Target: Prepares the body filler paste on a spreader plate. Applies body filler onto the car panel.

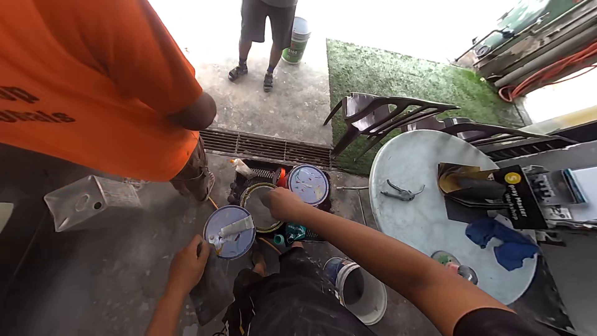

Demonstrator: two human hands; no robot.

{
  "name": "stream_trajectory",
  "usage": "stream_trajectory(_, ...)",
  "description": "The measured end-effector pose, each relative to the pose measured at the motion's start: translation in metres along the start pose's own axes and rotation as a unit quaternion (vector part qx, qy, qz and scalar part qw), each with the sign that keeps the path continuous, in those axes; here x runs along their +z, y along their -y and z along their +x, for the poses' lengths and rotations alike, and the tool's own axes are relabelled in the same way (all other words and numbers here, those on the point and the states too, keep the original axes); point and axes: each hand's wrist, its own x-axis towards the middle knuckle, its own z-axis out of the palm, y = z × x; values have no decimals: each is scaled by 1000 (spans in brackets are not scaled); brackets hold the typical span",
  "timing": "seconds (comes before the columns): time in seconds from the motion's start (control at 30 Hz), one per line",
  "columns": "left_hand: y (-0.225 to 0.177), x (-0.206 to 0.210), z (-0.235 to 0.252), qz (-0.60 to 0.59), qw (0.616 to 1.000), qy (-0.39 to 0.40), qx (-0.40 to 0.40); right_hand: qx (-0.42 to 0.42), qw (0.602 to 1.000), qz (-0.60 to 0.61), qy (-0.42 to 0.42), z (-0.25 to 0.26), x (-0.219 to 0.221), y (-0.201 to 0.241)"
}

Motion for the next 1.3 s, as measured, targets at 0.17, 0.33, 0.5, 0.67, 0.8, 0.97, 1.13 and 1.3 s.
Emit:
stream_trajectory(0.17,2,3,-8,-17,1000,7,-21,58,991,-50,105,56,20,26)
stream_trajectory(0.33,2,2,-17,-22,999,2,-33,-1,990,-23,141,82,43,22)
stream_trajectory(0.5,5,-1,-19,-17,999,23,-29,33,994,81,64,54,12,1)
stream_trajectory(0.67,1,-5,-11,-13,999,40,-22,35,995,93,30,6,-19,-4)
stream_trajectory(0.8,0,-5,0,-11,999,38,-11,-53,996,17,-68,-47,-24,-13)
stream_trajectory(0.97,-1,-4,9,-12,999,40,-5,-199,915,-95,-338,-90,10,-49)
stream_trajectory(1.13,-3,-7,15,-19,999,37,7,-188,850,103,-481,-88,61,-70)
stream_trajectory(1.3,-7,-7,19,-15,999,31,9,-110,715,532,-440,-67,87,-51)
